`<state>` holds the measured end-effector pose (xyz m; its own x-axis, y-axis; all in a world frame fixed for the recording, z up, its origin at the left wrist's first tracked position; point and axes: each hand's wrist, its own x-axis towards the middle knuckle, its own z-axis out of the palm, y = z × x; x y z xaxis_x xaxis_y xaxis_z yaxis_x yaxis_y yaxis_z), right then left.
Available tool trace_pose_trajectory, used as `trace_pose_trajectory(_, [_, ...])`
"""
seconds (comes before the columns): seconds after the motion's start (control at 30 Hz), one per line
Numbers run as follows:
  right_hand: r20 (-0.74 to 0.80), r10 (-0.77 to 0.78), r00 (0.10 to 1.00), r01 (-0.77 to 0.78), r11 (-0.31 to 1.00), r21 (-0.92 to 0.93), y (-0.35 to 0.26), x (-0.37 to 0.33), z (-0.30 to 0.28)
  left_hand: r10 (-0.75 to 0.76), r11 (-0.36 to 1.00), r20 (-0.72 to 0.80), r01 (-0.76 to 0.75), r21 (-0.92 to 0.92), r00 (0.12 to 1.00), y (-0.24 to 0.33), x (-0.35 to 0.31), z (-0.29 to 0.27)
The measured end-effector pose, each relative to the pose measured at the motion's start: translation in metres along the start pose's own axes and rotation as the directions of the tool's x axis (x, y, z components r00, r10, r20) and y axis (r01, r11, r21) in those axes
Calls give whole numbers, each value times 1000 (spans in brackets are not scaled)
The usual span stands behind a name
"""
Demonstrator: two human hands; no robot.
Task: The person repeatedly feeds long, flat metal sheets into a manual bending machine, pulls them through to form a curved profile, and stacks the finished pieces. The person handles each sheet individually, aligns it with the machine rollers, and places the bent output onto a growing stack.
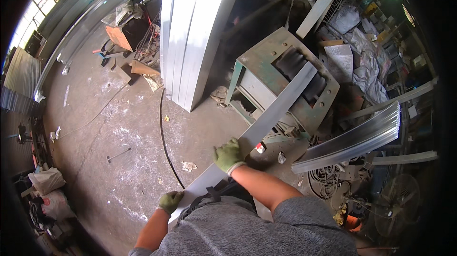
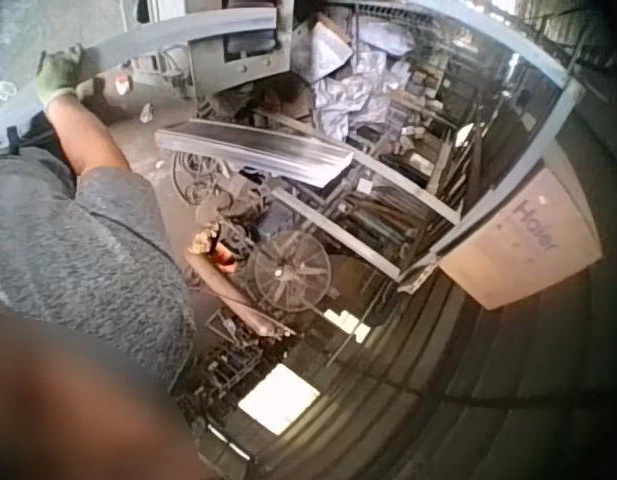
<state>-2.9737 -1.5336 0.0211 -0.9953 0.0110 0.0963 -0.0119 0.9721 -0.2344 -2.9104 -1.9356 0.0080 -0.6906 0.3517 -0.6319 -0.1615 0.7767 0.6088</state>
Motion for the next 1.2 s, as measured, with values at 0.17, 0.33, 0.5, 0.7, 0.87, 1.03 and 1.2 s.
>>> trace_pose_trajectory(0.17, [134, -25, 991, 7, 992, 127, -69, -31, 13, -40, 997, -42, 42, 64, 998, -56, -56, -21])
trace_pose_trajectory(0.33, [153, 20, 988, -21, 1000, 5, -11, 1, 4, -112, 991, -29, 114, 76, 993, 23, -11, -14])
trace_pose_trajectory(0.5, [-94, 35, 995, -38, 999, -28, 193, 75, -72, 68, 997, 3, -68, 37, 998, 212, 95, 29])
trace_pose_trajectory(0.7, [-96, -27, 995, 19, 996, -82, 211, 81, -75, -9, 987, 22, 5, 161, 1000, 218, 116, 36])
trace_pose_trajectory(0.87, [159, -72, 985, 73, 997, -3, 45, 16, -12, -109, 985, -31, 112, 130, 994, 46, 29, 16])
trace_pose_trajectory(1.03, [275, -334, 901, 257, 925, 281, -17, -14, -30, -112, 992, -54, 115, 59, 992, -54, -37, -9])
trace_pose_trajectory(1.2, [442, -399, 803, 333, 916, 223, 61, 33, -68, -90, 995, -149, 97, 38, 985, -2, 10, -7])
